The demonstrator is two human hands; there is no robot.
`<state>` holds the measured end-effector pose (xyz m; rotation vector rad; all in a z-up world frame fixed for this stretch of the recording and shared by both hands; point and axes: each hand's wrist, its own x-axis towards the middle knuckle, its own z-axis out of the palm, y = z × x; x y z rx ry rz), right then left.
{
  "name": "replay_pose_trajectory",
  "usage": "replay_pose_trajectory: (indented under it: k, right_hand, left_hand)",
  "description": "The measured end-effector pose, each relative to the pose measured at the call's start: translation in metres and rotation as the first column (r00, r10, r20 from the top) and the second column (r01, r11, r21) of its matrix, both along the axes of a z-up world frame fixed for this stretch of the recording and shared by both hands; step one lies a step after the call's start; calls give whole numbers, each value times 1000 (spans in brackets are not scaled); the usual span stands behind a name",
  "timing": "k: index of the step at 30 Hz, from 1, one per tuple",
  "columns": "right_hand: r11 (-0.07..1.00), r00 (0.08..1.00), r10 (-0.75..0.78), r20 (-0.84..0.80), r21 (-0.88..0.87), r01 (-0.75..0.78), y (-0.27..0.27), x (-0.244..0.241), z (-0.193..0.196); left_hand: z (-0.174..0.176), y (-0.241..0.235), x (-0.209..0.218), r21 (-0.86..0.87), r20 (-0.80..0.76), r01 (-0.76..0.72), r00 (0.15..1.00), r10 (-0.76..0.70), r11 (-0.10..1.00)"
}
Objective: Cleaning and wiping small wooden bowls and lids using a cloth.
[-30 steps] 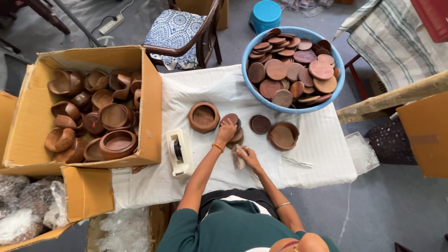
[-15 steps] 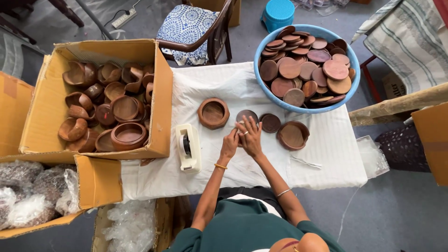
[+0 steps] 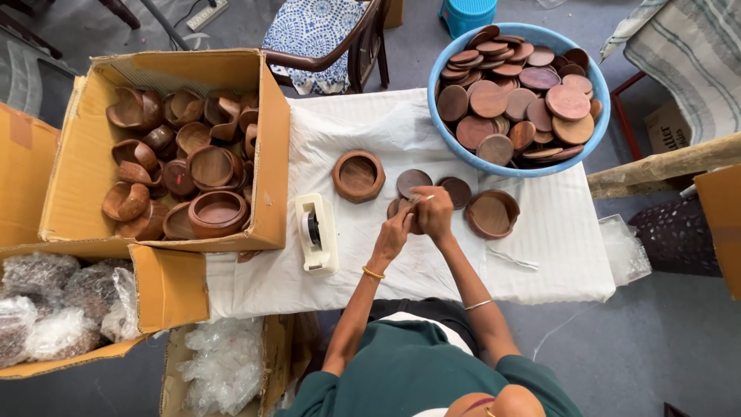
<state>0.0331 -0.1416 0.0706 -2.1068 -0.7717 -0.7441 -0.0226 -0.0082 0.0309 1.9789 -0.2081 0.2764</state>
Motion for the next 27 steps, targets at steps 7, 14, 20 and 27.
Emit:
replay_pose_trajectory:
  k: [7,14,20,27]
  right_hand:
    - [886,878,-193,-439,306,348,-15,17,-36]
    - [988,984,111,142,-125,-94,-10,-4,19]
    - [964,993,57,-105,265,-27,-12,9,-29]
    - [966,988,-107,-114,223,130,2,-11,28]
  left_hand:
    - [10,1,-5,-114,-35,-48,998,44,992]
    - [-75,16,6,-28,-258,304,918,-301,952]
    - [9,7,-4,-45,-304,215,927,-218,976]
    - [11,8,2,-200,-285,113,944,-168,973]
